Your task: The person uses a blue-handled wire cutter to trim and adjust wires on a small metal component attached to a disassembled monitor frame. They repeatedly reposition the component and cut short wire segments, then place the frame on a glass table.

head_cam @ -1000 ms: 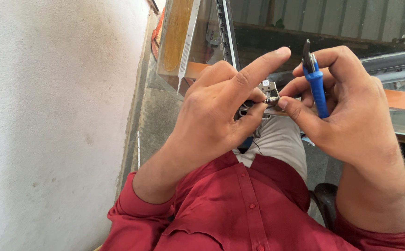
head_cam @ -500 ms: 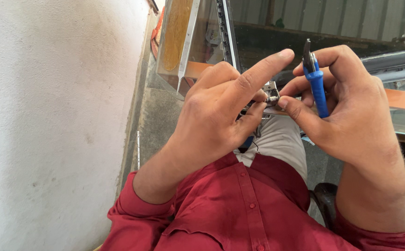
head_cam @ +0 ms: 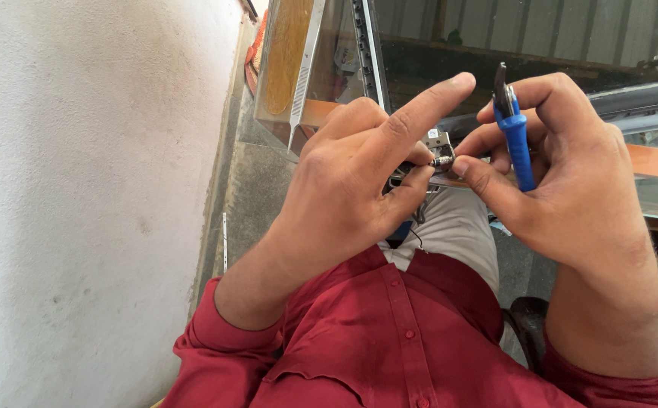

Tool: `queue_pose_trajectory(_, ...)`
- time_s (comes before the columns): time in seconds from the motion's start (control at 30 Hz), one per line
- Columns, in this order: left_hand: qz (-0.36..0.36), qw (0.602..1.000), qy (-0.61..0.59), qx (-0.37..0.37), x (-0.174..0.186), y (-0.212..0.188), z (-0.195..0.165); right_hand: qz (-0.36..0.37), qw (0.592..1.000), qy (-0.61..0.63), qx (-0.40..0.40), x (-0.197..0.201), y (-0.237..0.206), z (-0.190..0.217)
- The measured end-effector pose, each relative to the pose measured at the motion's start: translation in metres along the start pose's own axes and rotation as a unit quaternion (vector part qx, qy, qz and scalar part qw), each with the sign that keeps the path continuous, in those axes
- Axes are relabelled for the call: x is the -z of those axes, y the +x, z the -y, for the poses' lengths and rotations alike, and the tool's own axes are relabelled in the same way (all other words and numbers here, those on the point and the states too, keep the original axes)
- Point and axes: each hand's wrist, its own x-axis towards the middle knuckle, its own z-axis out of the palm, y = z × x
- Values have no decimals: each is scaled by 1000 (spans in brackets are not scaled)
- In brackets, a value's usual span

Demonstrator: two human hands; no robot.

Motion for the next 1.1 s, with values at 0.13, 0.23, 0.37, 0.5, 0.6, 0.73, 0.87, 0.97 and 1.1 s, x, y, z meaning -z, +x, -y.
queue_pose_trajectory(0.13,-9,1000,-1,-6,0,0,0,0,1000,-4,4,0,0,0)
queue_pose_trajectory(0.23,-13,1000,-5,-10,-1,0,1,1,1000,0,8,0,0,0)
queue_pose_trajectory(0.37,1,1000,-3,4,0,0,2,2,1000,-2,12,-1,0,0)
queue_pose_trajectory(0.5,14,999,-4,-32,4,1,6,3,1000,-10,12,-1,0,1)
queue_pose_trajectory(0.6,19,998,11,-64,5,2,8,2,1000,-17,25,-1,1,0)
queue_pose_trajectory(0.73,7,997,12,-74,2,1,7,3,1000,-13,21,0,0,-1)
queue_pose_trajectory(0.87,3,997,18,-75,1,1,7,-1,1000,-7,15,0,-1,-2)
queue_pose_trajectory(0.97,0,997,21,-75,1,1,7,0,1000,-12,16,1,-1,-2)
queue_pose_trajectory(1.1,-4,997,20,-76,-1,0,8,1,1000,-10,13,0,0,-2)
